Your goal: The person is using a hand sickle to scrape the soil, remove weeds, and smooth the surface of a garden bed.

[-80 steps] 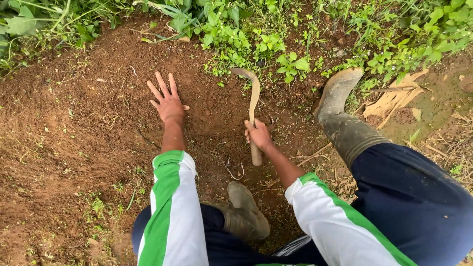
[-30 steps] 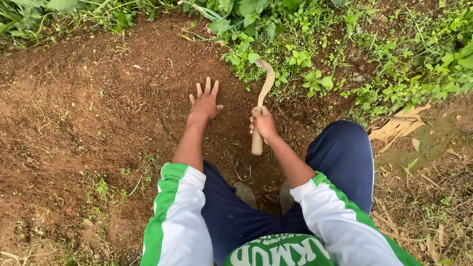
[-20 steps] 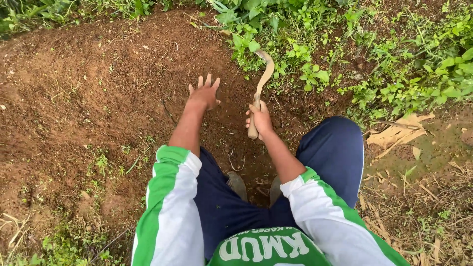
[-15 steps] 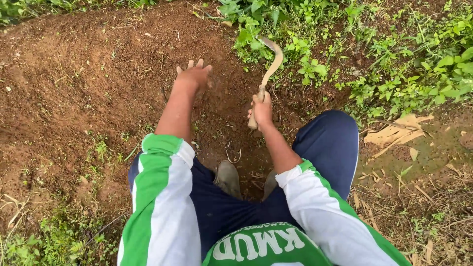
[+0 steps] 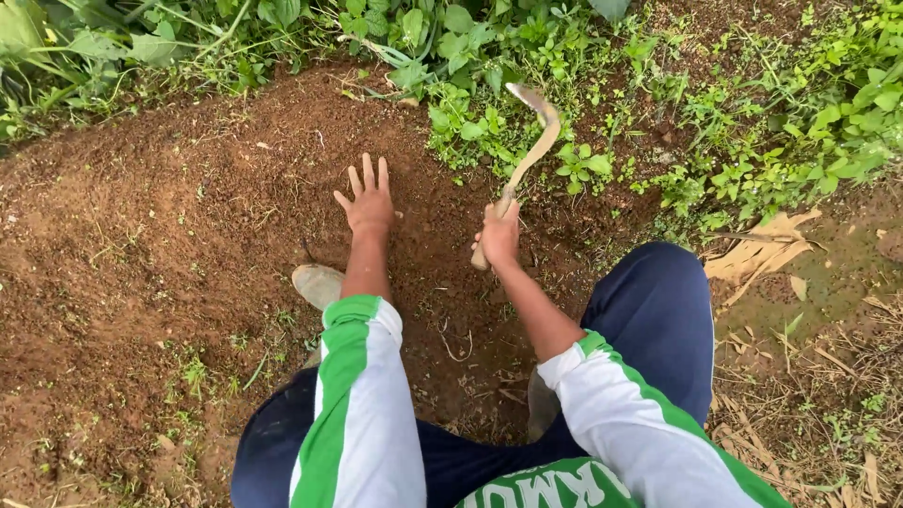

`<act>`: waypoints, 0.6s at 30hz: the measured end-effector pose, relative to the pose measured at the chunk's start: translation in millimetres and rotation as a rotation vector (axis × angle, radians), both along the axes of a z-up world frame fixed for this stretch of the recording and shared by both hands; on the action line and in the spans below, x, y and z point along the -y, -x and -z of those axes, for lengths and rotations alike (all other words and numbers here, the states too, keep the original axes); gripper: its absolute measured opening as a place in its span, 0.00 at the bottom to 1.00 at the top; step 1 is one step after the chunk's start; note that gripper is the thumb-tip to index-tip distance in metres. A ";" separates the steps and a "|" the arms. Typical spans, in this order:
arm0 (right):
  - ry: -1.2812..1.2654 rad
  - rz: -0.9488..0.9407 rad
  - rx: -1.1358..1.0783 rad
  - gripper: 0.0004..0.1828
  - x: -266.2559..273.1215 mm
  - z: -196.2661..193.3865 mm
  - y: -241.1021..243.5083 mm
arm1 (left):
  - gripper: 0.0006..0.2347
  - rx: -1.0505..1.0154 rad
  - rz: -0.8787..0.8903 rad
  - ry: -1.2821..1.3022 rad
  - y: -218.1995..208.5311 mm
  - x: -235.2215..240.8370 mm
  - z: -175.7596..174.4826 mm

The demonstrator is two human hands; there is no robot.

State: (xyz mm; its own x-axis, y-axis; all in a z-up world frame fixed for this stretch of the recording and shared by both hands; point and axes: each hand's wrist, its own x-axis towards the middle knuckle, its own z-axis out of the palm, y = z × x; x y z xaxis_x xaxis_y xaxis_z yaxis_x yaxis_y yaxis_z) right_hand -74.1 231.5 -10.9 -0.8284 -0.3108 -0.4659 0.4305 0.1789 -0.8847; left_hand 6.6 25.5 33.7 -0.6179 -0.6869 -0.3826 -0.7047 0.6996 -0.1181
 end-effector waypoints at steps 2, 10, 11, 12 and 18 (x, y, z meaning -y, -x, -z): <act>-0.015 -0.127 0.013 0.23 -2.0 -13.9 -24.4 | 0.46 -0.020 -0.025 -0.019 0.0 2.7 1.7; -0.005 -0.103 0.006 0.19 8.0 -2.3 -9.6 | 0.49 -0.128 -0.074 -0.017 -4.7 2.5 26.7; -0.006 -0.130 0.013 0.19 11.8 -12.2 -15.2 | 0.51 -0.140 -0.060 -0.018 -4.6 5.5 35.6; -0.002 -0.163 0.027 0.19 18.5 -21.8 -24.8 | 0.53 -0.144 -0.051 -0.015 -9.3 11.1 43.4; -0.059 -0.188 0.019 0.20 5.4 -10.7 -22.8 | 0.53 -0.162 -0.046 0.010 -8.5 9.8 47.0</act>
